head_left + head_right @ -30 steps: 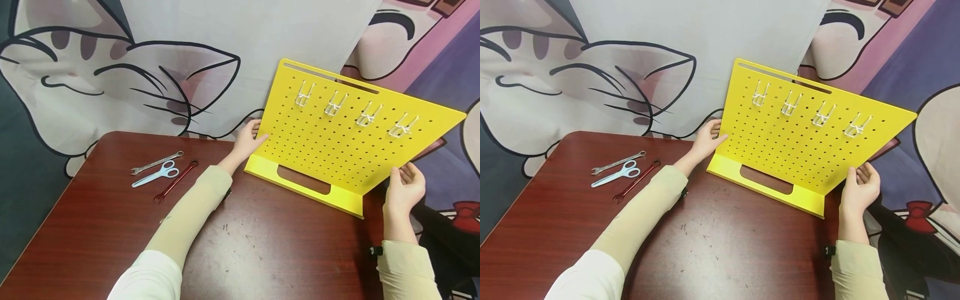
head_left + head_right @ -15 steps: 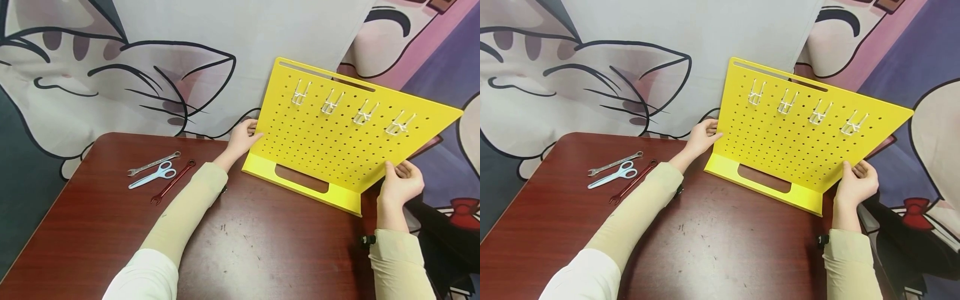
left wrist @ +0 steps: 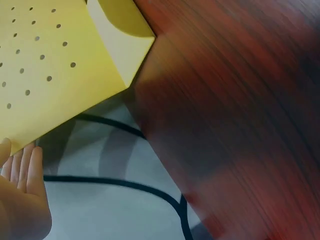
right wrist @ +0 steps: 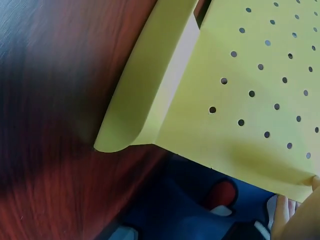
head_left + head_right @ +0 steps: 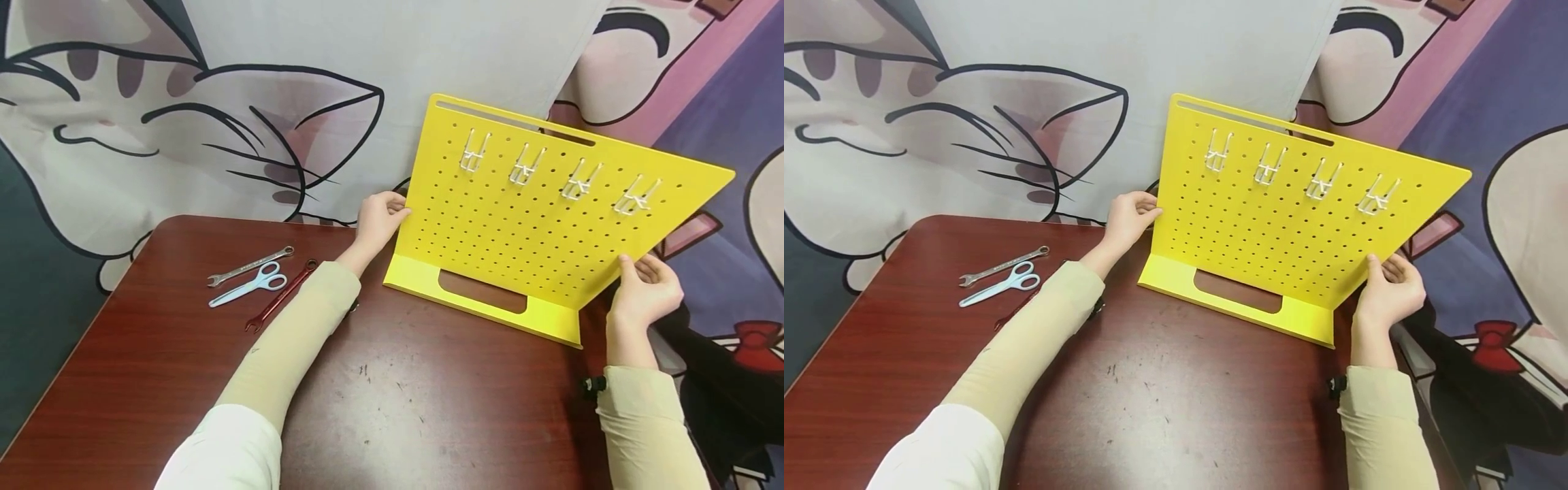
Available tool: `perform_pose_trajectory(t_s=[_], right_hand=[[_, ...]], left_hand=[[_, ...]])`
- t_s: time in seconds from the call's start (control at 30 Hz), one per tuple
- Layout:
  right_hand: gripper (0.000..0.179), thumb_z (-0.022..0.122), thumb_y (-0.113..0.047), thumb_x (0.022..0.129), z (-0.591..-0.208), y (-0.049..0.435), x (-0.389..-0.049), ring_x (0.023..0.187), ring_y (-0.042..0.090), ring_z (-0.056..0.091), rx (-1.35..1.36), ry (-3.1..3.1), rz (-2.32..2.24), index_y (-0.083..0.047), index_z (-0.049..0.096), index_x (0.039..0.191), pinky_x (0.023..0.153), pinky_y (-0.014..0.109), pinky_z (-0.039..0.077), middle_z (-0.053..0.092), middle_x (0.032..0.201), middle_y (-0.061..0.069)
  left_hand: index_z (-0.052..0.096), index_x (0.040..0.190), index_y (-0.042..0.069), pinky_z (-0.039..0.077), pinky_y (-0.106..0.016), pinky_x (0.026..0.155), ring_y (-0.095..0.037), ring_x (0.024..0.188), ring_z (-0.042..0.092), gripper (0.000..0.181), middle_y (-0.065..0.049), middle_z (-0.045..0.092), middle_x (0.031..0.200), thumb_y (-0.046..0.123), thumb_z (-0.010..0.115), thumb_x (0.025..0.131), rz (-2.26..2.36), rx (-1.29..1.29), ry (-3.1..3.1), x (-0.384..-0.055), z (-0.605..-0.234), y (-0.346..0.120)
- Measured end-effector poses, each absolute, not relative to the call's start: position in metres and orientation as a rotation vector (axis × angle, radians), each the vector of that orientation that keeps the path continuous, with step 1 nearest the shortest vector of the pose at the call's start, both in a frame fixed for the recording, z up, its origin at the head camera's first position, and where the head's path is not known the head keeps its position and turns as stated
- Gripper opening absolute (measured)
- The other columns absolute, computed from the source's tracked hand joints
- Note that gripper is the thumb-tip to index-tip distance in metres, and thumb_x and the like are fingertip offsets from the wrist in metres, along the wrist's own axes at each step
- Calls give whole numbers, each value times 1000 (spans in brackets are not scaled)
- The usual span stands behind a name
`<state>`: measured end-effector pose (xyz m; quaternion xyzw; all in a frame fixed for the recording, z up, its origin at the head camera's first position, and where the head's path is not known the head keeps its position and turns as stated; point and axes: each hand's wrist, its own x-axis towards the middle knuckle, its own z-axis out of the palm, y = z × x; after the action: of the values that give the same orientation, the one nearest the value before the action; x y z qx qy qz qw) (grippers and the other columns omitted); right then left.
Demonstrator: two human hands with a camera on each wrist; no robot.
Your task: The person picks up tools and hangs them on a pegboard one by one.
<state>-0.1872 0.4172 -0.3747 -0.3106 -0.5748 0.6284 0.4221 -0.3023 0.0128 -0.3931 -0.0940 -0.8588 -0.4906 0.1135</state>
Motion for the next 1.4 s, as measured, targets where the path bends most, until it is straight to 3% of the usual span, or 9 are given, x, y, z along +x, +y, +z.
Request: perform_pose_trajectory(t_s=[0.5, 0.9, 1.4], right_hand=[[24, 89, 6, 78, -377, 383, -216, 74, 5, 64, -666, -1506, 1643, -13, 78, 86, 76, 16, 55, 70, 75, -8], [28, 88, 4, 80, -378, 356, -237, 75, 2, 63, -592, -1648, 1605, -20, 73, 83, 75, 15, 53, 67, 75, -12], [21, 87, -2, 83, -380, 325, -252, 78, 2, 63, -500, -1805, 1596, -12, 73, 96, 72, 11, 54, 66, 78, -13]], left_hand=[[79, 110, 1, 62, -41, 91, -30, 100, 77, 21, -16, 81, 109, 17, 79, 97, -1399, -232, -2523, -299, -394, -44], [79, 108, -2, 63, -45, 89, -34, 98, 78, 20, -20, 81, 106, 14, 81, 96, -1340, -205, -2507, -290, -394, -84], [78, 110, -4, 62, -49, 89, -38, 99, 77, 23, -24, 80, 108, 14, 79, 97, -1298, -121, -2538, -276, -392, -127]])
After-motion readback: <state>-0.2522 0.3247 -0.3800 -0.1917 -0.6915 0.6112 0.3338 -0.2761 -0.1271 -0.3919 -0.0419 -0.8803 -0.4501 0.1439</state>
